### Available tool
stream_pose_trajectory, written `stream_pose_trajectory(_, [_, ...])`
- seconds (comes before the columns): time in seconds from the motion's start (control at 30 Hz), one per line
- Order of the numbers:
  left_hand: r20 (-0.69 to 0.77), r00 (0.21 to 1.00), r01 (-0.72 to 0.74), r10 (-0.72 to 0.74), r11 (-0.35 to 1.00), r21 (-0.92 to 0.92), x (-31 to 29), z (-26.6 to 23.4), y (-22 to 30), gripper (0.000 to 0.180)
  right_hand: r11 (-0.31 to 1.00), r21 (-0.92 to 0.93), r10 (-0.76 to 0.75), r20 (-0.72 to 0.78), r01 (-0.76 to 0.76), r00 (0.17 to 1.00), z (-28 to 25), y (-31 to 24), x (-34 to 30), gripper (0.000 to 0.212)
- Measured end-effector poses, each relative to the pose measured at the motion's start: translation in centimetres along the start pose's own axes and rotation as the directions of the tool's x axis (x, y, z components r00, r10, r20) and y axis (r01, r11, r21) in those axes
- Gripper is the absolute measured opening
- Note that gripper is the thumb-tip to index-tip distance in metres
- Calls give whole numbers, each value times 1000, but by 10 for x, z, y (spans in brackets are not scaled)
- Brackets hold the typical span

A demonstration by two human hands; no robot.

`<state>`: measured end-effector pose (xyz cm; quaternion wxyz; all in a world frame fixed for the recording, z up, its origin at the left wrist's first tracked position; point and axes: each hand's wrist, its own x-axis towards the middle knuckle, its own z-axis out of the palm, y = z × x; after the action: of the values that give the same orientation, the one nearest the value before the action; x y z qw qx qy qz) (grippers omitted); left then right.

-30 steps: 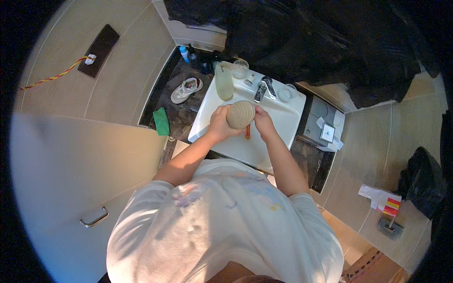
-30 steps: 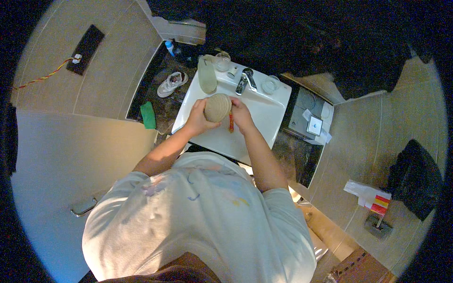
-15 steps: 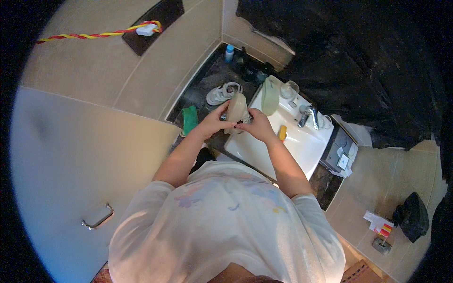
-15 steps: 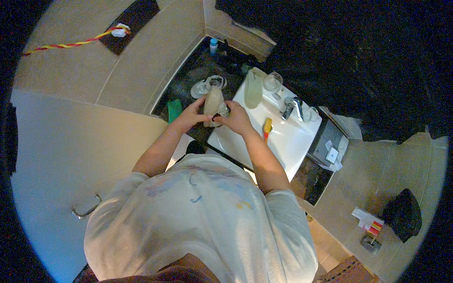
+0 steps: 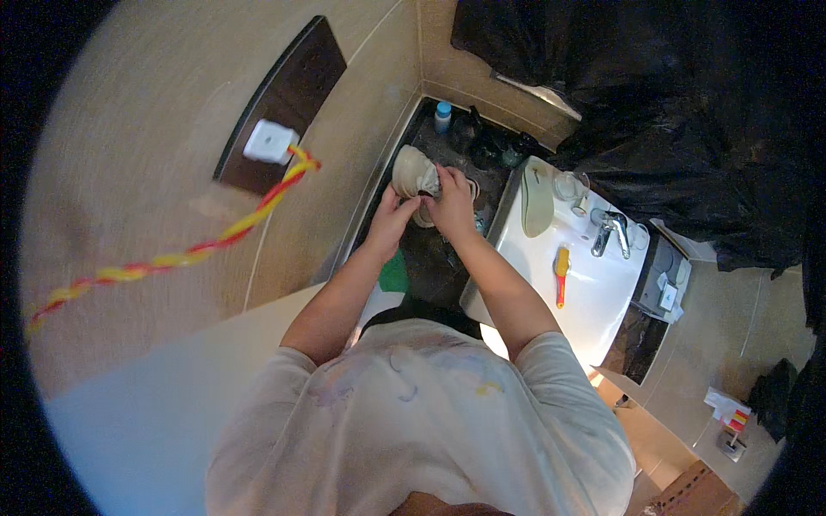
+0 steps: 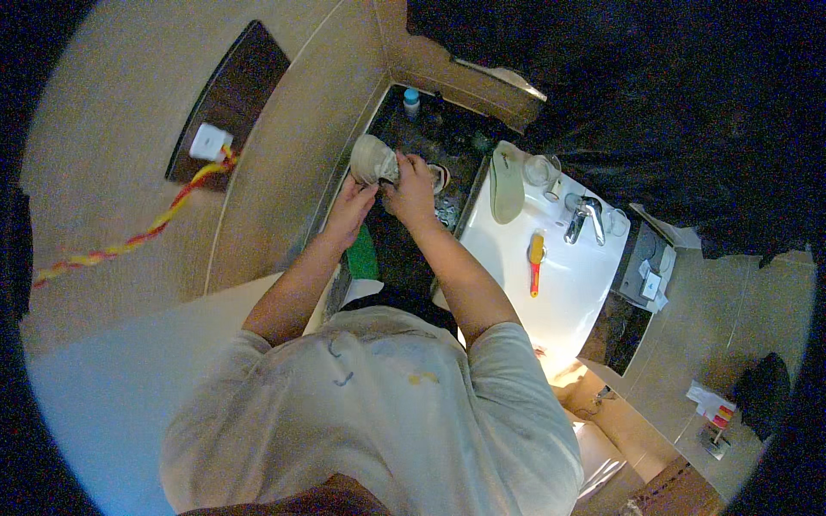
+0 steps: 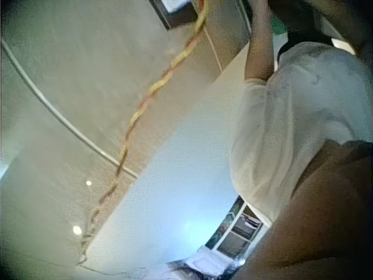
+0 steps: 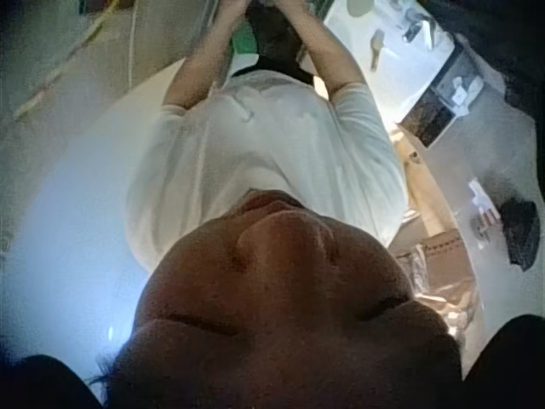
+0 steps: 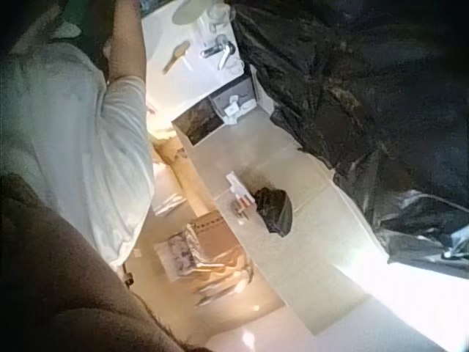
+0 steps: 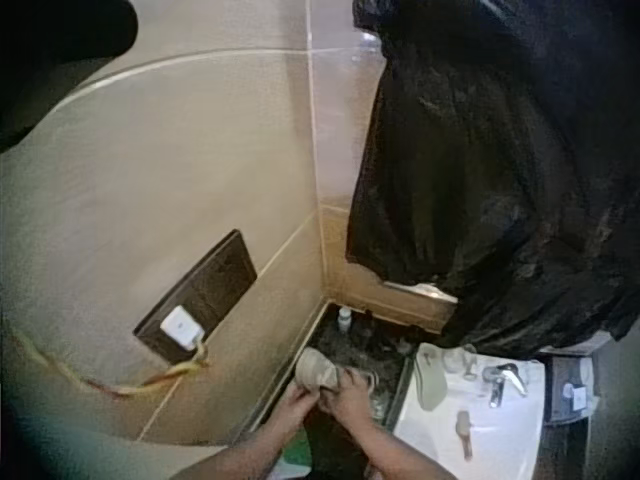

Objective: The person scrubs a white sneaker in a bathroom sink using a yellow brush and running water. They repeatedly wet, scrub, and rinse the shoe, focusing on the upper and sole areas throughout the clip.

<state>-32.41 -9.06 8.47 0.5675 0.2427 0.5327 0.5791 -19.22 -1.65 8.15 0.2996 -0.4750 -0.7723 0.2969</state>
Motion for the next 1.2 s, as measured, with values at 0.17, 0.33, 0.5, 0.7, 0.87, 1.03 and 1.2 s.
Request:
stream_pose_trajectory(0.17, [-179, 975, 112, -135, 985, -130, 54, 3, -14, 38, 996, -52, -79, -8, 79, 997, 23, 29, 32, 70])
stream_pose_trajectory(0.33, [-260, 941, 170, -218, 966, -197, 88, 1, -25, 37, 992, -32, -123, -68, 121, 990, 53, 58, 55, 67])
stream_pose_trajectory(0.5, [-320, 926, 101, -201, 948, -302, 104, -6, -45, 44, 992, 22, -122, -57, 123, 991, 73, 70, 64, 64])
stream_pose_trajectory(0.7, [-366, 884, 121, -291, 898, -423, 116, -15, -64, 31, 999, 27, -49, 116, 46, 992, 85, 85, 64, 66])
stream_pose_trajectory(0.87, [-319, 895, 187, -311, 912, -365, 115, -25, -72, 42, 992, -110, -66, 19, 67, 998, 63, 66, 64, 72])
stream_pose_trajectory(1.03, [-471, 810, 322, -350, 936, -143, 85, -20, -83, 61, 980, -117, 166, 6, -164, 986, 32, 89, 29, 52])
stream_pose_trajectory(1.2, [-424, 756, 516, -499, 853, -83, 58, -20, -122, 63, 911, -242, 359, 73, -333, 931, 46, 125, -6, 43])
